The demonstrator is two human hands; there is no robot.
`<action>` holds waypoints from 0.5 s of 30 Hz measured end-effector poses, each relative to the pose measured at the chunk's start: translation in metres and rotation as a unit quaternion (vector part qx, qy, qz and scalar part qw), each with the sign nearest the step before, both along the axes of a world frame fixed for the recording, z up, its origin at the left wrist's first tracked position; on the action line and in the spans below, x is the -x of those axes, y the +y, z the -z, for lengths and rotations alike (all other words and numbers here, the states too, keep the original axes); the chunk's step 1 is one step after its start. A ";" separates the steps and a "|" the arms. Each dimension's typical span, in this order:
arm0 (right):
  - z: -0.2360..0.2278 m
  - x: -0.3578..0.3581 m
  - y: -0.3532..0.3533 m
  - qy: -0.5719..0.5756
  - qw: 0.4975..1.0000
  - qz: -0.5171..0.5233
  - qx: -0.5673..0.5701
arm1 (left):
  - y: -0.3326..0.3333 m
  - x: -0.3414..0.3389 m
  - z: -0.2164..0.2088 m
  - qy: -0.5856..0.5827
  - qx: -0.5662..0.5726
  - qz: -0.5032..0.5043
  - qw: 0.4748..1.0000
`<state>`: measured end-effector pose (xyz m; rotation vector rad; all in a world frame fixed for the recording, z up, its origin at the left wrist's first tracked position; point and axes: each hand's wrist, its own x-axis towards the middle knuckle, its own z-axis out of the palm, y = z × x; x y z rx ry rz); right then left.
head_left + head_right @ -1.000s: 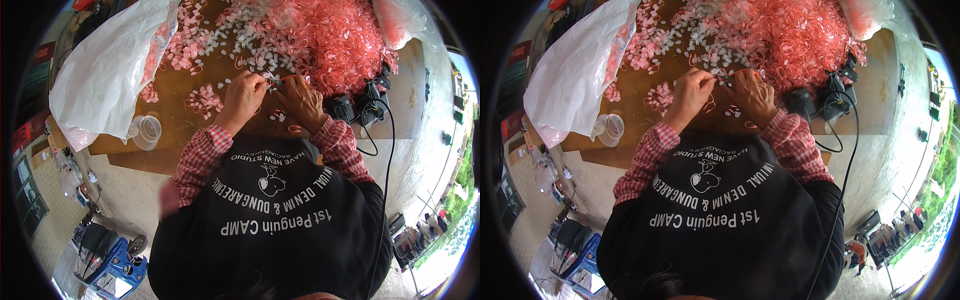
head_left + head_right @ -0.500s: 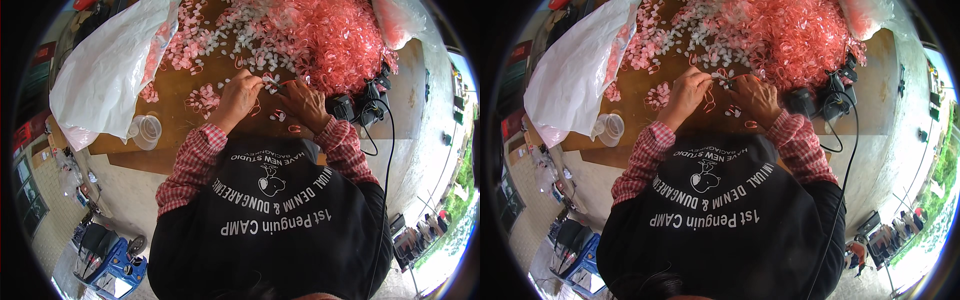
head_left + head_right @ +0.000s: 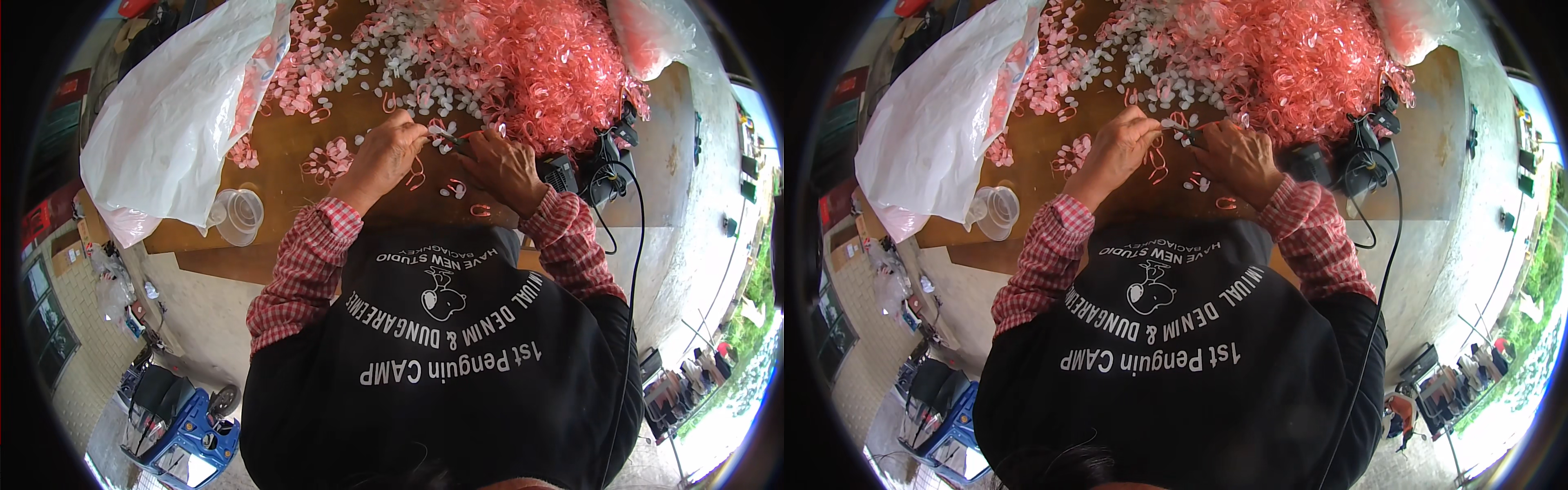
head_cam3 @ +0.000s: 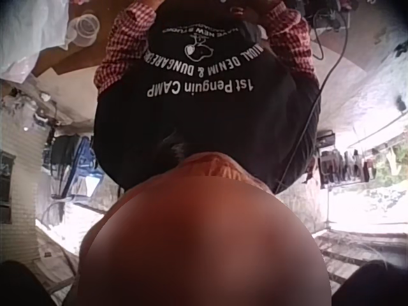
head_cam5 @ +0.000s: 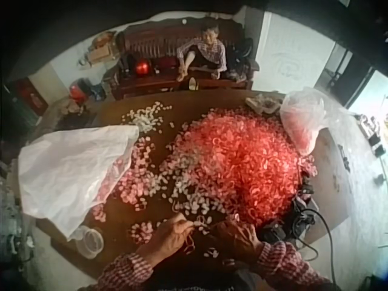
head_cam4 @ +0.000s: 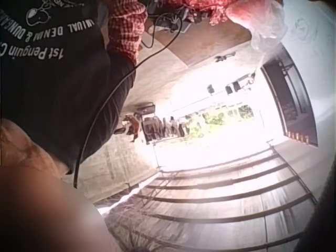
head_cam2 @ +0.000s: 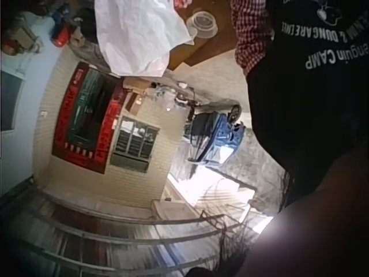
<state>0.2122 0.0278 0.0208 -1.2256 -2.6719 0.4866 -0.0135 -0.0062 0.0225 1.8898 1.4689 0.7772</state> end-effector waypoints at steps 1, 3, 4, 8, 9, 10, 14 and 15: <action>0.001 -0.001 0.000 0.000 1.000 -0.005 -0.006 | 0.000 0.001 0.000 0.000 0.001 0.000 1.000; 0.001 -0.001 -0.001 -0.001 1.000 -0.010 -0.010 | 0.001 0.002 0.000 0.008 0.004 0.004 1.000; 0.001 0.000 -0.001 0.006 1.000 -0.013 -0.002 | 0.002 0.003 0.002 0.008 0.004 0.004 1.000; -0.003 0.003 -0.001 -0.014 0.995 0.005 0.097 | 0.003 0.006 0.009 -0.041 -0.006 -0.004 0.999; 0.000 0.002 -0.002 -0.014 0.995 0.004 0.097 | 0.002 0.006 0.010 -0.057 -0.009 -0.008 0.998; 0.004 0.000 -0.002 -0.014 0.995 -0.001 0.100 | 0.002 0.006 0.010 -0.057 -0.009 -0.007 0.998; 0.006 -0.004 -0.003 0.047 0.996 -0.012 0.072 | 0.001 0.006 0.009 -0.056 0.012 0.009 0.998; 0.006 -0.005 -0.004 0.047 0.996 -0.012 0.073 | 0.000 0.007 0.008 -0.048 0.012 0.019 0.999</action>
